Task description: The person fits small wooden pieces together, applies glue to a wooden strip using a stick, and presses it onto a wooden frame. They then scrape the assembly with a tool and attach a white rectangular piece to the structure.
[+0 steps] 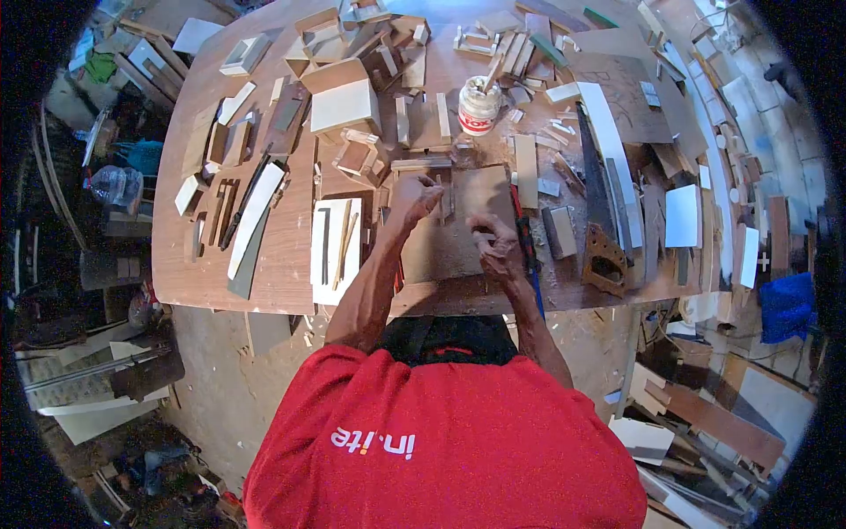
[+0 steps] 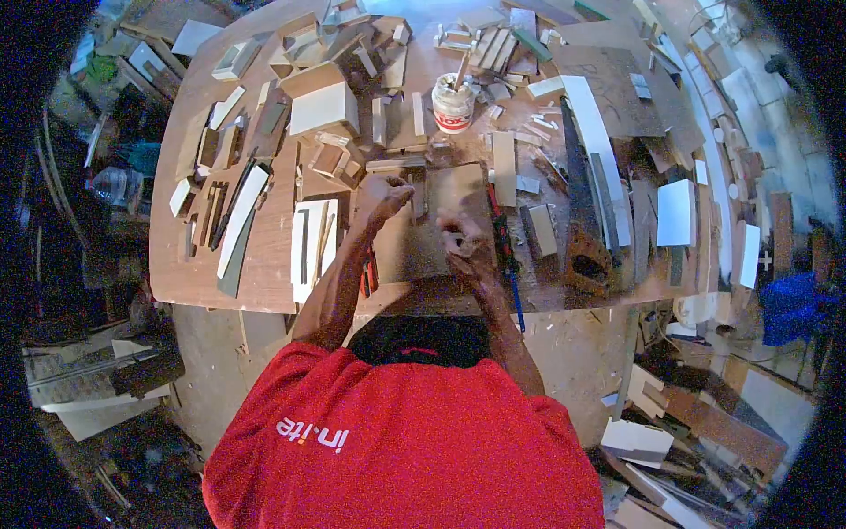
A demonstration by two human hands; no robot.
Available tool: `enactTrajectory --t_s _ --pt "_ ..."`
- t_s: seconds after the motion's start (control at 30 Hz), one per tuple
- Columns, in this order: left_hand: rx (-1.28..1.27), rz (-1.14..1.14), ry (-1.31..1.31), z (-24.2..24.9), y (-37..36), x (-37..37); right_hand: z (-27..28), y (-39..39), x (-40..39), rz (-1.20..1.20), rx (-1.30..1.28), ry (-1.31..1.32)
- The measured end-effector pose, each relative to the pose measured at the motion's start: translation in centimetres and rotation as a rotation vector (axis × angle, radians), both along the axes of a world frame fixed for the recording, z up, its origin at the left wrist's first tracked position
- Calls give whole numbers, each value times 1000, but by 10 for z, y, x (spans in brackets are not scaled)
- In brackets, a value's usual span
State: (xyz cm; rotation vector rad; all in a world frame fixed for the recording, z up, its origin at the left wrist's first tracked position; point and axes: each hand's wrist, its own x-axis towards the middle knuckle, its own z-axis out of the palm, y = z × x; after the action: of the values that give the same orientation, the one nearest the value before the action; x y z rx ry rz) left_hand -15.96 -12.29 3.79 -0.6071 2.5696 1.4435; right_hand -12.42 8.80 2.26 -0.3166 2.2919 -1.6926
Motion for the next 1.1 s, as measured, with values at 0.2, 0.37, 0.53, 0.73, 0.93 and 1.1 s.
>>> enactTrajectory --t_s 0.2,0.37,0.53,0.73,0.93,1.1 --pt "-279 -127 95 -31 -1 -24 -19 -1 4 17 -32 -1" --pt "-373 -129 60 -55 9 -40 -36 3 1 -15 -101 -83" --pt "-207 -85 116 -44 12 -31 -30 6 1 -27 -19 -154" --pt "-370 -61 -23 -46 17 -39 -34 4 2 -39 -2 -79" --pt "-382 -134 24 -36 9 -30 -39 -10 -13 -53 53 141" --pt "-252 -76 146 -41 4 -25 -29 -35 -21 -70 201 238"
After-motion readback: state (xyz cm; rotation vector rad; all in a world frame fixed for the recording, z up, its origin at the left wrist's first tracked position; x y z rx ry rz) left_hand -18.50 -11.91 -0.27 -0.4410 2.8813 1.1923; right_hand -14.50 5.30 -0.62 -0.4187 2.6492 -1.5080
